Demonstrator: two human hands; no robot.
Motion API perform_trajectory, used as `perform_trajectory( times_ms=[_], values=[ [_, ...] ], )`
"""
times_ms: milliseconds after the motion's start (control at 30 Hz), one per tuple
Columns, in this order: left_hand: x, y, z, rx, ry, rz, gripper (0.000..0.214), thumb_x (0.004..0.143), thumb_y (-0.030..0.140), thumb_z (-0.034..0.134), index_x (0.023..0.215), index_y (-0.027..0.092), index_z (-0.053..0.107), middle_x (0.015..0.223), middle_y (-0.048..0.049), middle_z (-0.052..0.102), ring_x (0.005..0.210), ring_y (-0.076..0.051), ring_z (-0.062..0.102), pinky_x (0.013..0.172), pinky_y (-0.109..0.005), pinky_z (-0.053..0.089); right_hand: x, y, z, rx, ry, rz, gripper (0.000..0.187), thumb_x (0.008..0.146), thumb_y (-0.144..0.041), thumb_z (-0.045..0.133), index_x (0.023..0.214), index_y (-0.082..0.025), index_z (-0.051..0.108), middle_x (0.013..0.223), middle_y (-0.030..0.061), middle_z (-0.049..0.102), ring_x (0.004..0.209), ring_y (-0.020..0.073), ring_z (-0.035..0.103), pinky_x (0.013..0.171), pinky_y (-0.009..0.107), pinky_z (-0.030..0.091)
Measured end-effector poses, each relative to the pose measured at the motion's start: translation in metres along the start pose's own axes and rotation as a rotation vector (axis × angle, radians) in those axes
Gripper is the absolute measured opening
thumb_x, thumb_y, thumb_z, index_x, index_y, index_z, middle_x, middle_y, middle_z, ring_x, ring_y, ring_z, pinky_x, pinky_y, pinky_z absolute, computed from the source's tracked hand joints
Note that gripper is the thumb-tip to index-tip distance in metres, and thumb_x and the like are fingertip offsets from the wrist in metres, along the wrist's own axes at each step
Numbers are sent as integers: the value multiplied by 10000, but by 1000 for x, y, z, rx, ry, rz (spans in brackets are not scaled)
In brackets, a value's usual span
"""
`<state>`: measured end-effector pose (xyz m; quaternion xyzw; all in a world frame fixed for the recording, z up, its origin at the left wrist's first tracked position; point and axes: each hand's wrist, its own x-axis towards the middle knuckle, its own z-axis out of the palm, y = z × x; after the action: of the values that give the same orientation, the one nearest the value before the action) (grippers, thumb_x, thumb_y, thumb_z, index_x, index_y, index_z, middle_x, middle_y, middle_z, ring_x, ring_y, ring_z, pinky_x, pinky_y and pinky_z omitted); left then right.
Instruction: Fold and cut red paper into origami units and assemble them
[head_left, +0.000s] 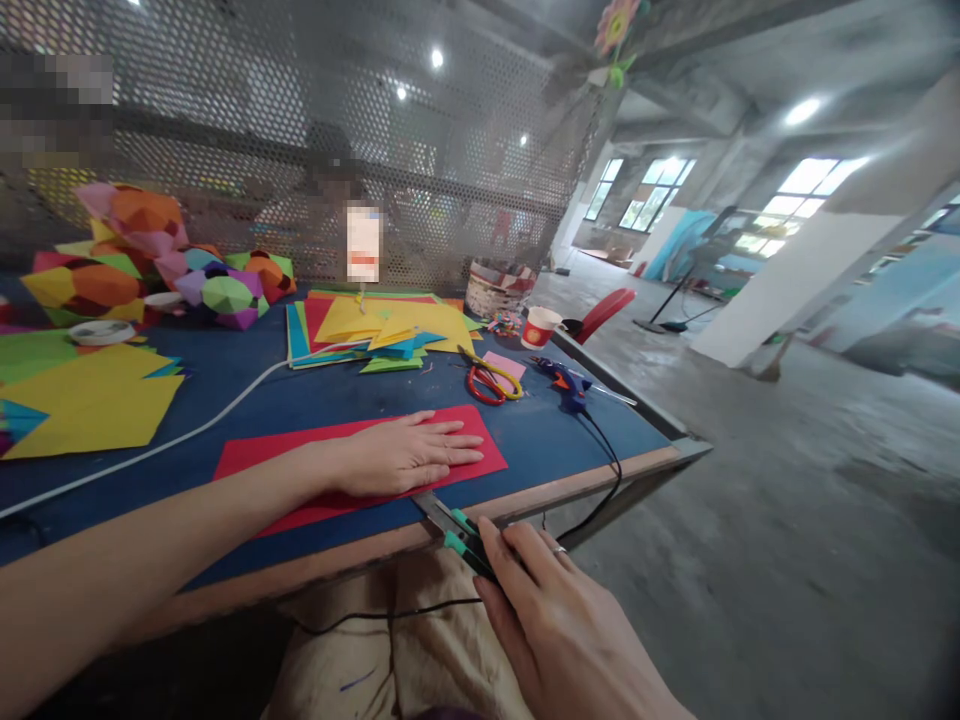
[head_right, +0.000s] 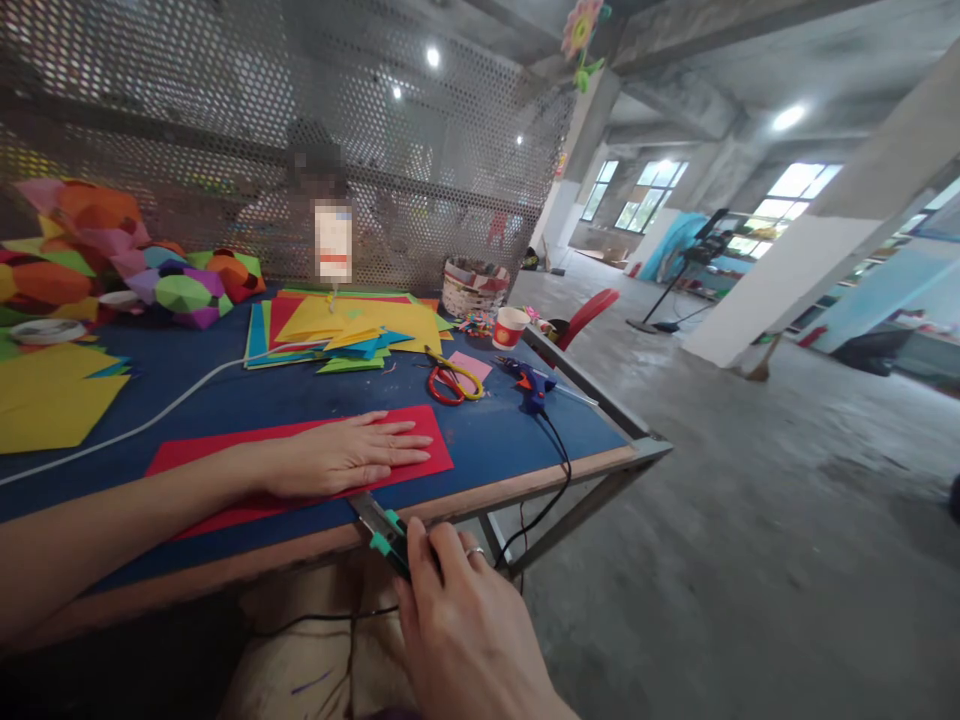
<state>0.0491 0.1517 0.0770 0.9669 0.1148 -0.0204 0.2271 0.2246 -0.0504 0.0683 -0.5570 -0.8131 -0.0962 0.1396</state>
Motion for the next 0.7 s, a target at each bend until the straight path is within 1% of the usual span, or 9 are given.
perform_trajectory(
  times_ms=[67, 167, 300, 400, 500, 633, 700],
  values=[
    [0, -1, 0, 2, 13, 12, 489, 1066, 357, 304, 1553, 330, 347, 1656, 19, 286, 1552, -194, 187, 1256, -480, 19, -1, -1, 0, 5, -12, -14, 374, 992, -189, 468, 1315, -48, 592, 1027, 150, 685, 877, 248, 719, 732, 365, 653],
    [0, -3, 1, 2, 22, 22, 484, 1070, 373, 303, 1551, 346, 348, 1655, 19, 290, 1554, -196, 178, 1256, -474, 22, 0, -3, -1, 2, -23, -5, 369, 988, -191, 479, 1310, -53, 596, 1011, 145, 685, 868, 249, 718, 725, 360, 651],
    [0, -2, 1, 6, 15, 11, 487, 1074, 382, 291, 1557, 340, 333, 1658, 13, 283, 1557, -197, 161, 1256, -480, 19, 2, -4, 0, 18, -42, 7, 361, 982, -190, 490, 1301, -62, 598, 1014, 142, 684, 867, 253, 712, 708, 358, 650],
    [-1, 0, 0, 9, 7, 7, 487, 1073, 363, 295, 1557, 330, 336, 1659, 11, 280, 1556, -191, 166, 1256, -480, 12, 2, -5, 2, 40, -65, 1, 381, 1003, -210, 462, 1344, -71, 561, 1064, 147, 676, 908, 249, 704, 730, 350, 646],
    [-1, 1, -1, 2, 8, -6, 487, 1069, 359, 300, 1553, 324, 346, 1656, 12, 290, 1554, -193, 176, 1256, -489, 22, 1, -6, 5, 38, -84, 1, 388, 1015, -214, 440, 1366, -82, 538, 1068, 142, 672, 926, 244, 697, 745, 341, 640],
    [-1, 2, -1, 4, 33, 30, 487, 1063, 342, 299, 1543, 305, 373, 1643, 9, 318, 1541, -190, 227, 1258, -466, 27, 1, -7, 8, 25, -60, -29, 384, 1020, -218, 426, 1358, -72, 536, 1085, 148, 669, 928, 247, 700, 713, 329, 641],
    [-1, 2, -2, 16, 35, 43, 491, 1063, 332, 288, 1547, 295, 369, 1644, 11, 315, 1542, -186, 222, 1259, -452, 28, 2, -7, 9, 24, -47, -42, 384, 1021, -227, 426, 1349, -64, 539, 1080, 150, 669, 912, 248, 702, 699, 334, 643]
  ],
)
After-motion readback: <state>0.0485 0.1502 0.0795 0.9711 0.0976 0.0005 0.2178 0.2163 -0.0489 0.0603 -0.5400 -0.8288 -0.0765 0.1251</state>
